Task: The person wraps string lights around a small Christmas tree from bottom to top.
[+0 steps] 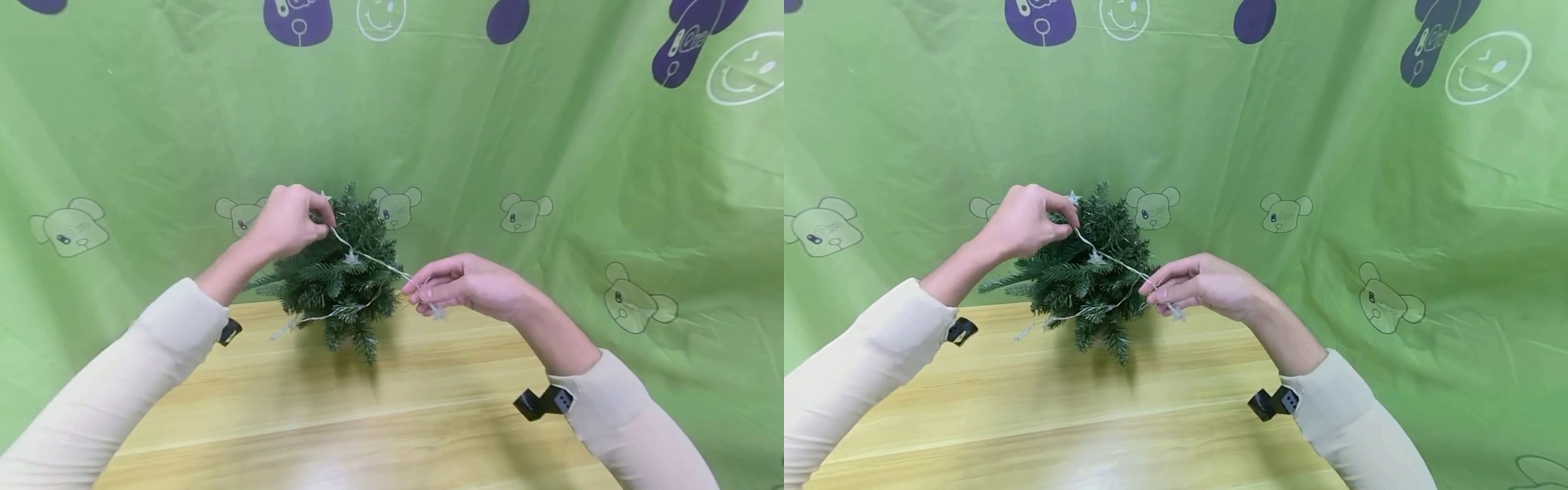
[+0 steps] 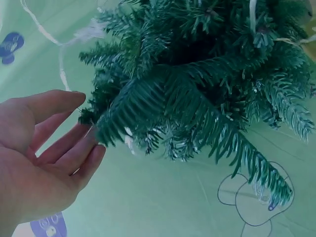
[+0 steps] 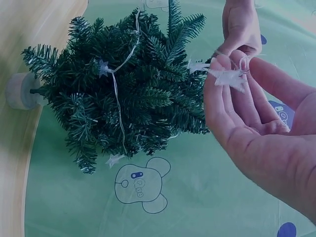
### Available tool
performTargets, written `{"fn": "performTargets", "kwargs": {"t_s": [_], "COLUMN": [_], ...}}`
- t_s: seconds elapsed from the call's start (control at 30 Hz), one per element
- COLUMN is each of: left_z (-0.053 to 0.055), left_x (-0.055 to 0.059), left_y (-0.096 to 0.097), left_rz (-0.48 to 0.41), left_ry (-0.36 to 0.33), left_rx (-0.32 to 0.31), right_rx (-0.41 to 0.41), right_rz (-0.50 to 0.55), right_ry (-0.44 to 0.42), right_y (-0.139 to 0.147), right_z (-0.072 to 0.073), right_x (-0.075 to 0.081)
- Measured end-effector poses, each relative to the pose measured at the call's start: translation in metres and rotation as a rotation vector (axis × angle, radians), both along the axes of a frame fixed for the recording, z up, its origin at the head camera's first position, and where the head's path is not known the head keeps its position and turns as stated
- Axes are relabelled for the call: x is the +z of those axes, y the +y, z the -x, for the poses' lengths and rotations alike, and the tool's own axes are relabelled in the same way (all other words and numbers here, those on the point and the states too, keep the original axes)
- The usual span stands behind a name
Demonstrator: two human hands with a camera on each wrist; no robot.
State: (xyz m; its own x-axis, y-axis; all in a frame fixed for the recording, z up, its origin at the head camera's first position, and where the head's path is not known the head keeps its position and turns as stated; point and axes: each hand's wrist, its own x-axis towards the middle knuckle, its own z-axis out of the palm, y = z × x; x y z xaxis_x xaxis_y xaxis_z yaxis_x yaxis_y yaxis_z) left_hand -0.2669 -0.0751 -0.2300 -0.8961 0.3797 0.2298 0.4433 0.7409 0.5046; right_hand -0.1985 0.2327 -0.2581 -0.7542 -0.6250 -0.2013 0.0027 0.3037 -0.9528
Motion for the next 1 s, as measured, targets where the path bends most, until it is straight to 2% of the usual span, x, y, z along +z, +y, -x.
{"fn": "performTargets", "kwargs": {"t_s": [0.17,0.37,0.6,0.8,1.0], "left_z": [0.004,0.009,0.014,0.015,0.002], "left_x": [0.008,0.017,0.015,0.008,0.003], "left_y": [-0.012,-0.027,-0.048,-0.062,-0.075], "left_rz": [-0.099,-0.138,-0.154,-0.145,-0.089], "left_ry": [0.021,0.035,0.004,-0.014,-0.066], "left_rx": [0.085,0.179,0.258,0.255,0.203], "right_rx": [0.004,-0.031,-0.093,-0.129,-0.130], "right_rz": [0.033,0.051,0.097,0.118,0.058], "right_ry": [-0.021,-0.013,-0.015,-0.050,-0.030], "right_y": [-0.008,-0.024,-0.047,-0.060,-0.059], "right_z": [0.001,0.002,0.006,0.007,0.008], "right_x": [0.002,0.007,0.007,0.004,-0.001]}}
